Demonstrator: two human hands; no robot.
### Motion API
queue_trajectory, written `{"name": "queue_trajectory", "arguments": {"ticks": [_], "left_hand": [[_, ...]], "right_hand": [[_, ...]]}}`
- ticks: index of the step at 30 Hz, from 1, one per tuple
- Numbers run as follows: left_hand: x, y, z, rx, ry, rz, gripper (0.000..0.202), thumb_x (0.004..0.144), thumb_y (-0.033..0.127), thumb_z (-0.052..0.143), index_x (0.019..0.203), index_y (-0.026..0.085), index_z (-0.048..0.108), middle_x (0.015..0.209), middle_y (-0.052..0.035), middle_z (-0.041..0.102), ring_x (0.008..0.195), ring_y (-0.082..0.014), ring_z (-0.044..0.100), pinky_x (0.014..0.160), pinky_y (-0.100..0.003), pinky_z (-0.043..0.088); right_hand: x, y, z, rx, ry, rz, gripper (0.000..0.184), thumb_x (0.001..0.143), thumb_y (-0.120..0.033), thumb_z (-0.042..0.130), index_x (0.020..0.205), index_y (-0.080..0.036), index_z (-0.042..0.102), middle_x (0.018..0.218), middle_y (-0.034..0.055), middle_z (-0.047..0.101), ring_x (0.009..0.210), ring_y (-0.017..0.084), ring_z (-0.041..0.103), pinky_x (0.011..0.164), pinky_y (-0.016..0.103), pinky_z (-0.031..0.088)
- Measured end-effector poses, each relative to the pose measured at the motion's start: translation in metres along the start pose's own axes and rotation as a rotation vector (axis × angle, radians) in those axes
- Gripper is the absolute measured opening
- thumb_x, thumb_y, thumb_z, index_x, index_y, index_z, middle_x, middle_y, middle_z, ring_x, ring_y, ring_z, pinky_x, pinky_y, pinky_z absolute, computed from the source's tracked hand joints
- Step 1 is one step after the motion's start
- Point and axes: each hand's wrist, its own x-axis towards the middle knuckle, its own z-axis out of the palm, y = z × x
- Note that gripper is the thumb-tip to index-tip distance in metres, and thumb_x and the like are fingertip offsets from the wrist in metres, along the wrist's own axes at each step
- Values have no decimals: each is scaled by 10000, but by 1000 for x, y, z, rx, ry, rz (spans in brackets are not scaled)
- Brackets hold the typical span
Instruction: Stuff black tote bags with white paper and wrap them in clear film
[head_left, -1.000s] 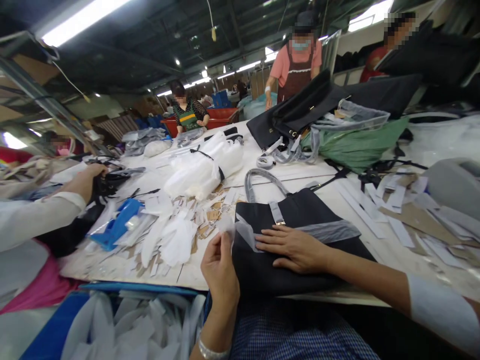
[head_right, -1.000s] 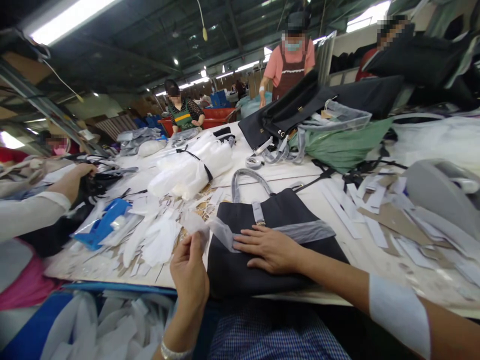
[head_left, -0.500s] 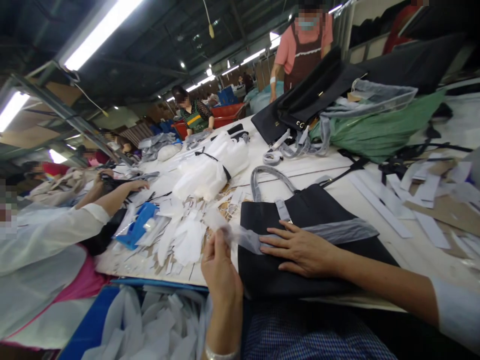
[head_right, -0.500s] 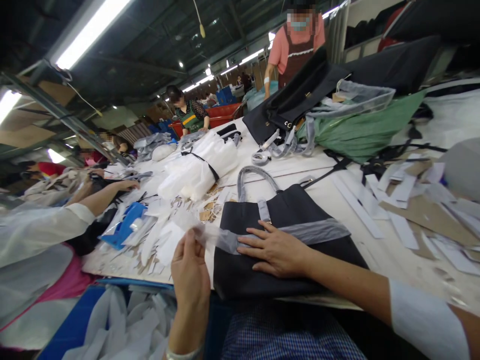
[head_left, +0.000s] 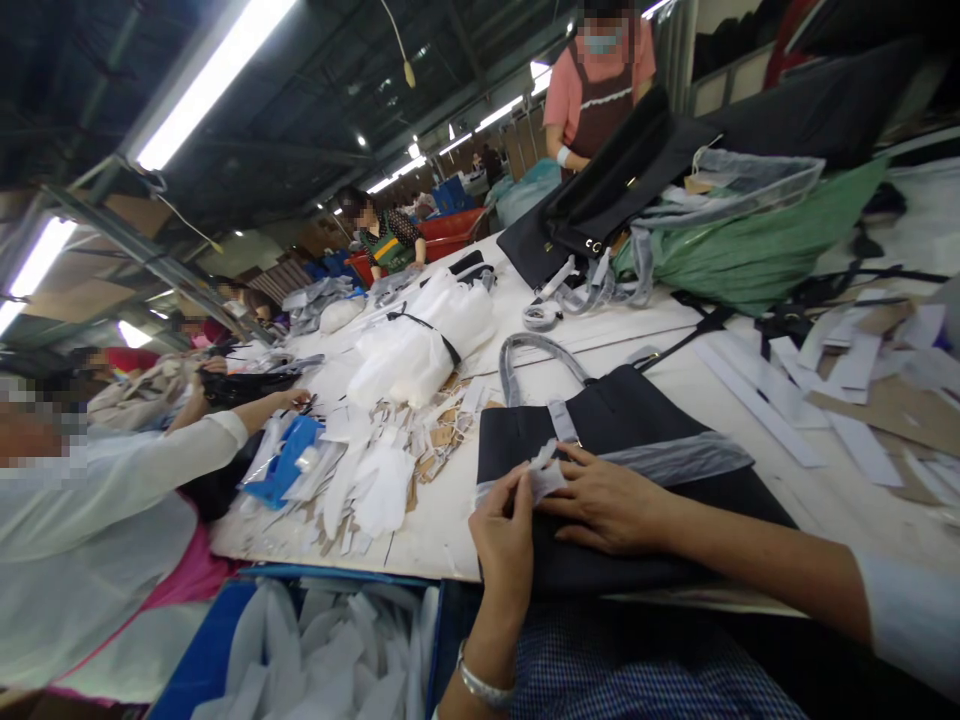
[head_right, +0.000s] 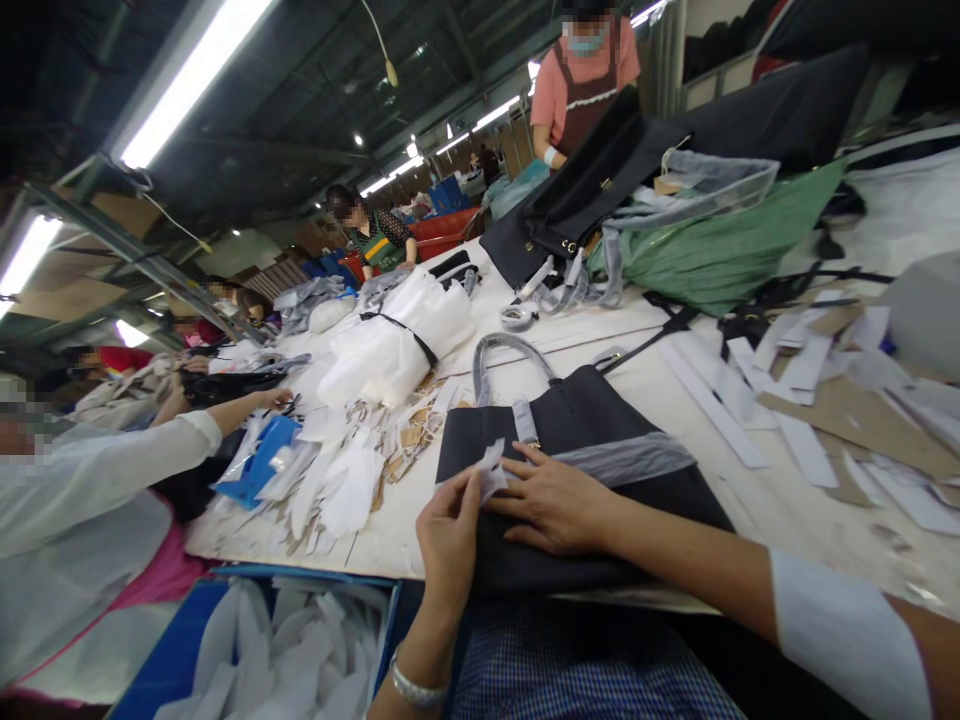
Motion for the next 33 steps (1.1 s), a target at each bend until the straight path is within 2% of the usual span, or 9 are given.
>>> {"name": "queue_trajectory", "arguments": {"ticks": [3, 6, 10, 12, 16, 20, 25, 29, 33], "left_hand": [[-7, -5, 8, 78, -61, 166, 207, 957, 215, 574, 1082, 218, 740, 1098, -50, 735, 1050, -241, 690, 1019, -410, 529], [-9, -9, 8, 142, -146, 286, 257, 977, 165, 528, 1159, 219, 702, 1170, -54, 711, 1152, -243, 646, 1103, -471, 464], [-6, -12, -6, 150, -327, 356, 448, 926, 223, 674, 1364, 227, 578, 1351, -88, 606, 1306, -285, 523, 1147, -523, 401], [-4, -15, -11, 128, -363, 335, 575, 869, 227, 751, 1405, 234, 542, 1380, -102, 579, 1312, -304, 513, 1132, -527, 417], [-4, -17, -9, 75, -256, 244, 373, 931, 128, 596, 1279, 252, 654, 1258, -74, 668, 1196, -267, 619, 1061, -480, 497], [-6, -11, 3, 42, -112, 134, 272, 935, 129, 555, 1108, 232, 737, 1097, -53, 736, 1022, -237, 702, 948, -398, 564], [-6, -7, 5, 3, -96, 85, 306, 870, 96, 556, 1059, 240, 749, 1049, -26, 744, 985, -216, 701, 933, -359, 547], [-6, -9, 3, -30, -71, 65, 321, 854, 95, 526, 1057, 221, 740, 1055, -31, 739, 987, -207, 691, 931, -352, 537], [-5, -9, 4, -50, -63, 52, 341, 839, 88, 499, 1053, 205, 736, 1052, -42, 739, 986, -210, 688, 936, -359, 532]], "right_hand": [[-3, 3, 7, 6, 27, -4, 490, 958, -401, 610, 1404, -209, 542, 1436, 114, 536, 1408, 315, 377, 1202, 593, 179], [-4, 6, 12, 7, 54, -11, 503, 960, -407, 607, 1407, -187, 536, 1459, 116, 514, 1442, 300, 323, 1211, 576, 172], [-4, 6, 12, 8, 52, -6, 515, 982, -425, 570, 1447, -216, 498, 1494, 109, 473, 1451, 302, 302, 1203, 593, 174], [-3, 5, 9, 2, 41, -6, 494, 984, -432, 566, 1435, -238, 515, 1502, 104, 463, 1452, 302, 301, 1199, 598, 178], [0, 2, 1, -9, -18, 4, 442, 973, -444, 586, 1359, -229, 587, 1478, 104, 494, 1449, 306, 308, 1192, 607, 192], [3, 0, -4, -27, -73, 5, 467, 968, -435, 592, 1380, -217, 561, 1492, 105, 476, 1444, 338, 305, 1172, 633, 218], [1, 0, -3, -3, -64, 24, 443, 960, -408, 599, 1356, -213, 576, 1437, 115, 535, 1430, 307, 343, 1184, 591, 231], [-2, 2, -6, 93, 52, 16, 379, 928, -297, 626, 1295, -205, 619, 1345, 109, 609, 1385, 271, 417, 1179, 543, 273], [-3, 5, -9, 243, 313, 69, 180, 950, -226, 566, 1086, -207, 683, 1102, 80, 709, 1227, 241, 570, 1142, 497, 360]]}}
